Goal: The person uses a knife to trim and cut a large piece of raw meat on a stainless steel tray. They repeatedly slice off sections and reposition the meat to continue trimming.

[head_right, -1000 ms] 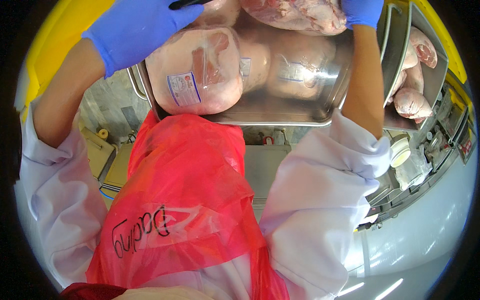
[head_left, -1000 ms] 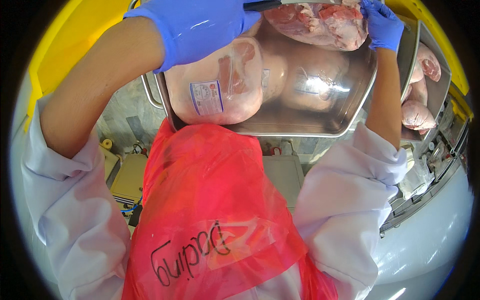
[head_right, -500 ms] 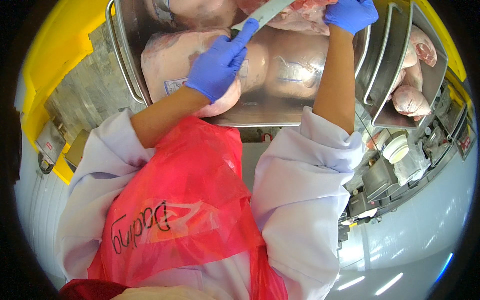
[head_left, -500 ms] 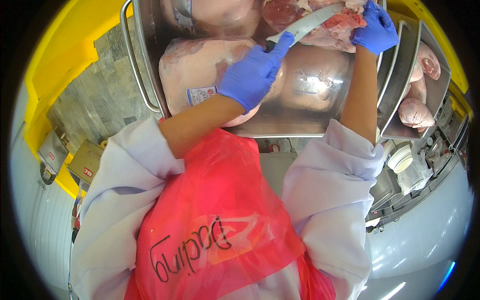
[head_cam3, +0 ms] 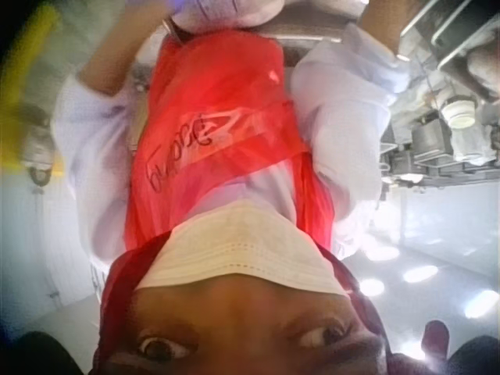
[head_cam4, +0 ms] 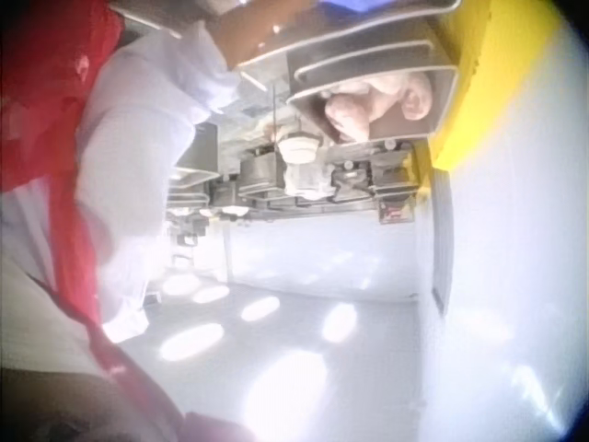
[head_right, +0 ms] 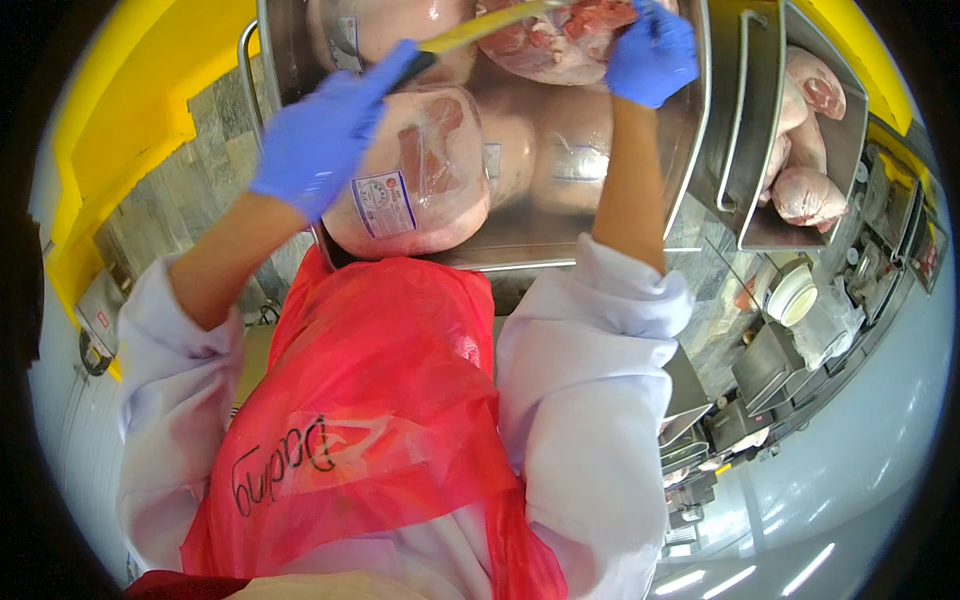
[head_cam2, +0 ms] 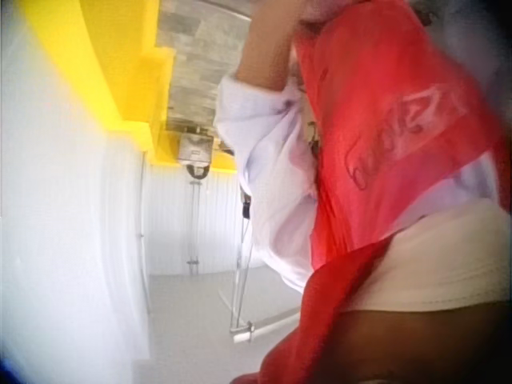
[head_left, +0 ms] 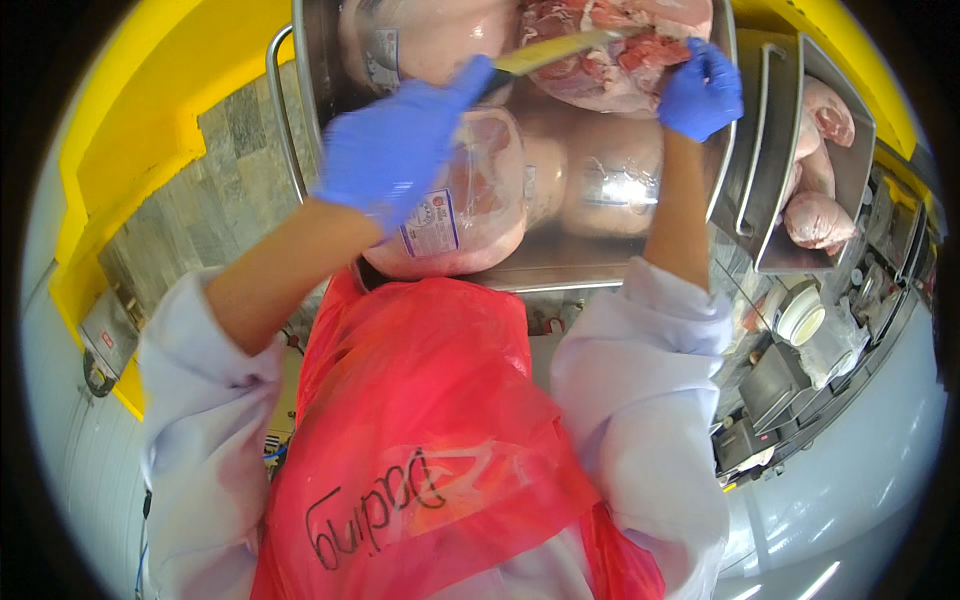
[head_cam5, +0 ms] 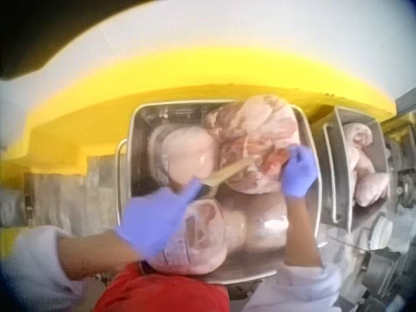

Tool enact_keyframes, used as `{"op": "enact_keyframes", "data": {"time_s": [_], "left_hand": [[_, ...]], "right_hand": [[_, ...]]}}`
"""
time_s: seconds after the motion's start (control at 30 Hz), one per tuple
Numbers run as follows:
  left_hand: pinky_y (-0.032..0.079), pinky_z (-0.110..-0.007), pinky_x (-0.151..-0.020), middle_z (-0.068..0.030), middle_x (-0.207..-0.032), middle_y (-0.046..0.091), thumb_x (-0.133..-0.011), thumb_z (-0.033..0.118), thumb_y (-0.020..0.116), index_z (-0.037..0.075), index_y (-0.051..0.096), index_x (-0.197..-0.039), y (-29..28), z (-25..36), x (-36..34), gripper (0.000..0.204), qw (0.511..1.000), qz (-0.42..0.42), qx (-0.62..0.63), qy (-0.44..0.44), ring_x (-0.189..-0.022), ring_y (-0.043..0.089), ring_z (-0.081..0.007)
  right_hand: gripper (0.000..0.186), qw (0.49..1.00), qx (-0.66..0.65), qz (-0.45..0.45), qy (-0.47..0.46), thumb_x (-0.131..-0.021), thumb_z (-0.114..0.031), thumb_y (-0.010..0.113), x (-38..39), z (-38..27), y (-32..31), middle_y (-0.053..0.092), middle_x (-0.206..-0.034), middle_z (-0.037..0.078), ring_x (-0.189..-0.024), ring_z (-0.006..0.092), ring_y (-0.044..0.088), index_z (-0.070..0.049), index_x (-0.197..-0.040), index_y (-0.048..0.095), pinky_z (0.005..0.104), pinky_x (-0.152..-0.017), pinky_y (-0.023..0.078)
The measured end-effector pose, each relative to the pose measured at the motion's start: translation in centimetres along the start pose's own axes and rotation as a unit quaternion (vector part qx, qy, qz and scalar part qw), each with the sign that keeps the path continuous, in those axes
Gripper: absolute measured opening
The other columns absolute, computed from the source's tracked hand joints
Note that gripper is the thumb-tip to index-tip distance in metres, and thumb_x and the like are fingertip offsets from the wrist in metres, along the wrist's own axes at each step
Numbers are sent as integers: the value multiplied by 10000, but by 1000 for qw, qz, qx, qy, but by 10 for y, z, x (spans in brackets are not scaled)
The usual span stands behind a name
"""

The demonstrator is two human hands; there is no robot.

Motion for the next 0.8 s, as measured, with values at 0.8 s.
{"op": "enact_keyframes", "data": {"time_s": [0.8], "left_hand": [[574,-405,-631,-173,-850,689,-1040,174,492,8,499,-1416,-137,97,-35,411,958,-3,-190,216,-730,701,-326]], "right_hand": [[135,994,-50,-11,-97,-849,-73,812,17,8,-24,754,-920,95,-830,234,730,-71,-983,794,319,-787,573]]}}
Point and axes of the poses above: each hand's wrist, its own x-axis away from the middle knuckle, its own y-axis out of the palm, z = x × y, the point moved 3 cm from there along -x, towards the middle knuckle
